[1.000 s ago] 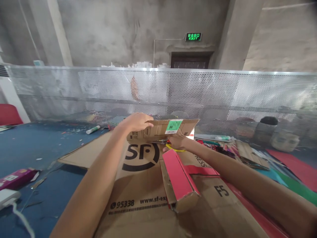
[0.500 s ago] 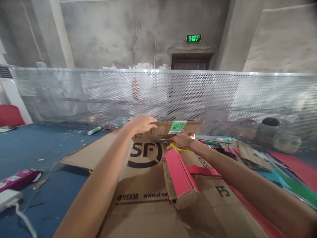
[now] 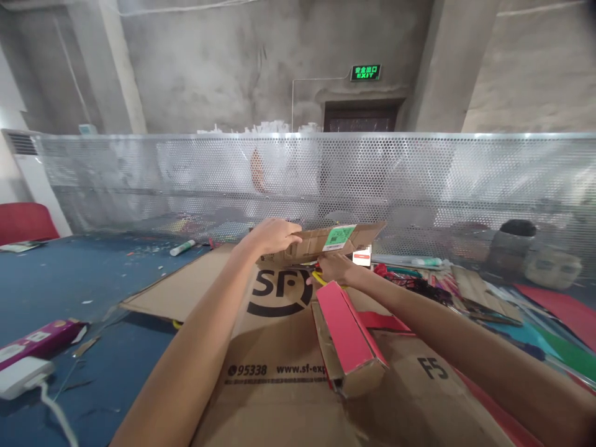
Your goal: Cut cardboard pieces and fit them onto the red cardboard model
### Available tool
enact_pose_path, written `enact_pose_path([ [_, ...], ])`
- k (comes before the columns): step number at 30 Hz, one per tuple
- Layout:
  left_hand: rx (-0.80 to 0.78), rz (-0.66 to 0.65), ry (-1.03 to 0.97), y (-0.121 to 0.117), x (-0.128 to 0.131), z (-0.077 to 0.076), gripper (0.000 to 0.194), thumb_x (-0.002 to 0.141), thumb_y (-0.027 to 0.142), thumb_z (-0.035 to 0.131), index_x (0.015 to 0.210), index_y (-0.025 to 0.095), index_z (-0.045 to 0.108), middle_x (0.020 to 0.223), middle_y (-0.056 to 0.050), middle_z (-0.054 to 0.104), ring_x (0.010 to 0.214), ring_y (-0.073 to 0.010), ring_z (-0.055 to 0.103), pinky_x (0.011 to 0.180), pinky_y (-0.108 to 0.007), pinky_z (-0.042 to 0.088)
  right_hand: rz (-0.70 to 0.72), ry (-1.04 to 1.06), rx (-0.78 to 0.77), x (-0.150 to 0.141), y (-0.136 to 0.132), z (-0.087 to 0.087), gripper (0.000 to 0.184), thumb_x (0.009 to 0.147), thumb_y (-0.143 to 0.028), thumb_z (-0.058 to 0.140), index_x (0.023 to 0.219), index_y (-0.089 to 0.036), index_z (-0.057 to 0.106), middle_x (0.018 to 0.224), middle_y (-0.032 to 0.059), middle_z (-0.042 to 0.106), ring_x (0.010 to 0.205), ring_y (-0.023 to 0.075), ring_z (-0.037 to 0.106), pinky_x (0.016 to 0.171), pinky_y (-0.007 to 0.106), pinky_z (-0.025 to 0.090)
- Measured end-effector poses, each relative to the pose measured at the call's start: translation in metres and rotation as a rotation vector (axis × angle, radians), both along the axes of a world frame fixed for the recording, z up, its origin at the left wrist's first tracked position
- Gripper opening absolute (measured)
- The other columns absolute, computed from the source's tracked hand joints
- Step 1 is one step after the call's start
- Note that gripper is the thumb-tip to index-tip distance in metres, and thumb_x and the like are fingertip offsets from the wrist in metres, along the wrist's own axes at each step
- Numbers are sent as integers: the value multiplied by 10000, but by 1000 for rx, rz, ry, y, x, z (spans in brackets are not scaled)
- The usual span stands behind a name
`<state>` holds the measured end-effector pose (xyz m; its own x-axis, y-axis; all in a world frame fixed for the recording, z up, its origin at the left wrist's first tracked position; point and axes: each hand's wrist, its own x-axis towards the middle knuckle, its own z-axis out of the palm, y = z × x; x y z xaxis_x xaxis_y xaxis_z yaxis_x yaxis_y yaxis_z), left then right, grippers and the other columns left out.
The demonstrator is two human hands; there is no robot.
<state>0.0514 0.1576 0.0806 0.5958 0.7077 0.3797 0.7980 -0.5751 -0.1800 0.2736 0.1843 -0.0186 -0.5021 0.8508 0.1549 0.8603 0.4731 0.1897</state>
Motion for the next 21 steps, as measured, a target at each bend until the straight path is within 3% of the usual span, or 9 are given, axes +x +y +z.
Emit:
enact_pose_path([
  [6, -69, 28, -12, -8, 1, 7, 375, 976, 502, 461, 1078, 263, 733, 845, -94, 742, 839, -298, 672, 727, -375, 452, 56, -69, 115, 8, -4, -2, 757, 907, -784, 434, 1043, -112, 754, 1041, 224, 751, 1039, 372, 718, 897, 425, 533],
  [14, -53, 22, 27, -8, 5, 8, 438, 984, 515, 465, 1274, 263, 675, 1142, -134, 749, 991, -309, 673, 815, -410, 472, 87, -99, 166, 16, -5, -4, 815, 902, -818, 375, 1005, -104, 754, 977, 222, 750, 992, 354, 730, 895, 413, 521],
  [21, -29, 31, 32, -3, -2, 5, 433, 991, 522, 435, 1215, 258, 695, 1004, -132, 760, 909, -301, 683, 766, -396, 480, 10, -18, -3, 10, -8, -2, 760, 866, -790, 494, 1068, -104, 749, 994, 226, 763, 973, 370, 739, 782, 376, 547],
])
